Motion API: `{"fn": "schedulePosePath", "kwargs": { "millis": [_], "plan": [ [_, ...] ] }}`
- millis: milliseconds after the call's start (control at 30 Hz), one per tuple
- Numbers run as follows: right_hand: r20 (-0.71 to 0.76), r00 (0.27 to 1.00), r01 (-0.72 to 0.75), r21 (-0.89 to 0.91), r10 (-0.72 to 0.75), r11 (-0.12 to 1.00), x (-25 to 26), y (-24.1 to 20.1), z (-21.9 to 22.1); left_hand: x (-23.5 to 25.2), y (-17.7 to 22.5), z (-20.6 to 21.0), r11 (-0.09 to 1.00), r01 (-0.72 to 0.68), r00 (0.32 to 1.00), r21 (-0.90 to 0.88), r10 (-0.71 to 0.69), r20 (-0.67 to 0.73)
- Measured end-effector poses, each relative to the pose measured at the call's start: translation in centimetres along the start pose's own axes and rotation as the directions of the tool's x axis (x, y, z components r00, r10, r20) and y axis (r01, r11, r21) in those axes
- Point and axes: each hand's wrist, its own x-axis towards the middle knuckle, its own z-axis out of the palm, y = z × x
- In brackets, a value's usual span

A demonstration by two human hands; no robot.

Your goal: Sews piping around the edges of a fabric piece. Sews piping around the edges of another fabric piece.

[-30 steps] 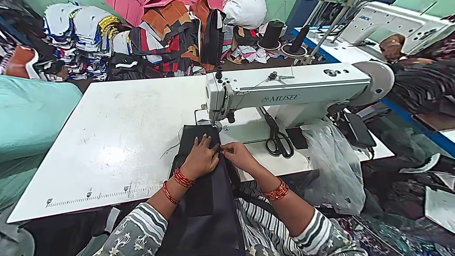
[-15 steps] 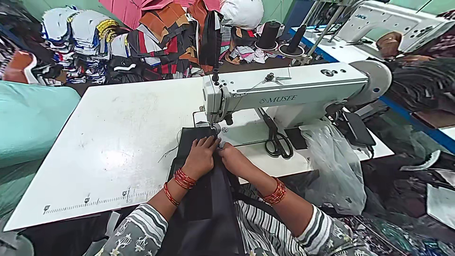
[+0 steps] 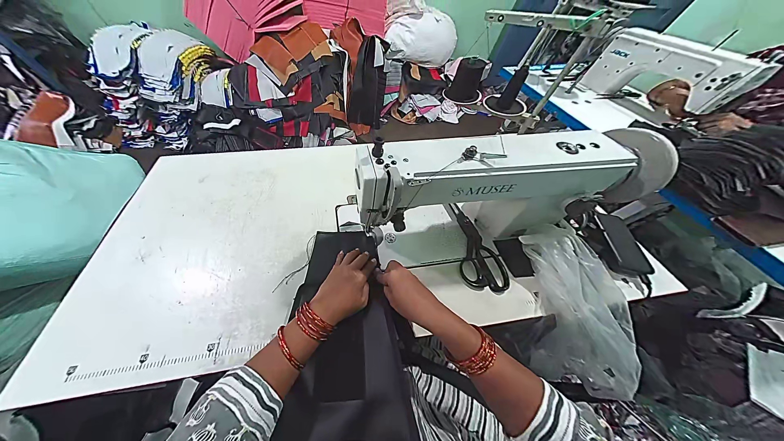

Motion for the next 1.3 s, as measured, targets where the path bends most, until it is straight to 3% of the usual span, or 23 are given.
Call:
{"fn": "schedulePosePath", "kwargs": {
  "millis": [133,300,467,1100,1300],
  "plan": [
    [-0.022,1.0,0.018,0.018,-0.018,1.0,0.4,-0.1,-0.3,0.4,-0.7,0.1,1.0,-0.024,0.998,-0.004,0.024,-0.051],
    [-0.067,0.998,0.012,0.042,-0.01,0.999,1.7,-0.1,-0.8,1.9,-1.1,-1.3,0.998,0.065,0.993,-0.007,-0.065,0.099],
    [-0.081,0.997,0.02,0.071,-0.014,0.997,2.6,0.0,-1.6,2.9,-2.5,-1.1,1.0,0.002,1.0,0.001,-0.002,0.017],
    [-0.11,0.994,-0.004,0.105,0.016,0.994,4.5,0.4,-2.1,4.3,-3.6,-1.8,0.999,0.044,0.999,-0.032,-0.044,0.005],
    [-0.235,0.971,0.013,0.178,0.03,0.984,2.4,1.0,-0.5,2.7,-0.6,-2.0,0.992,0.008,0.98,-0.123,-0.032,-0.196]
  ]
}}
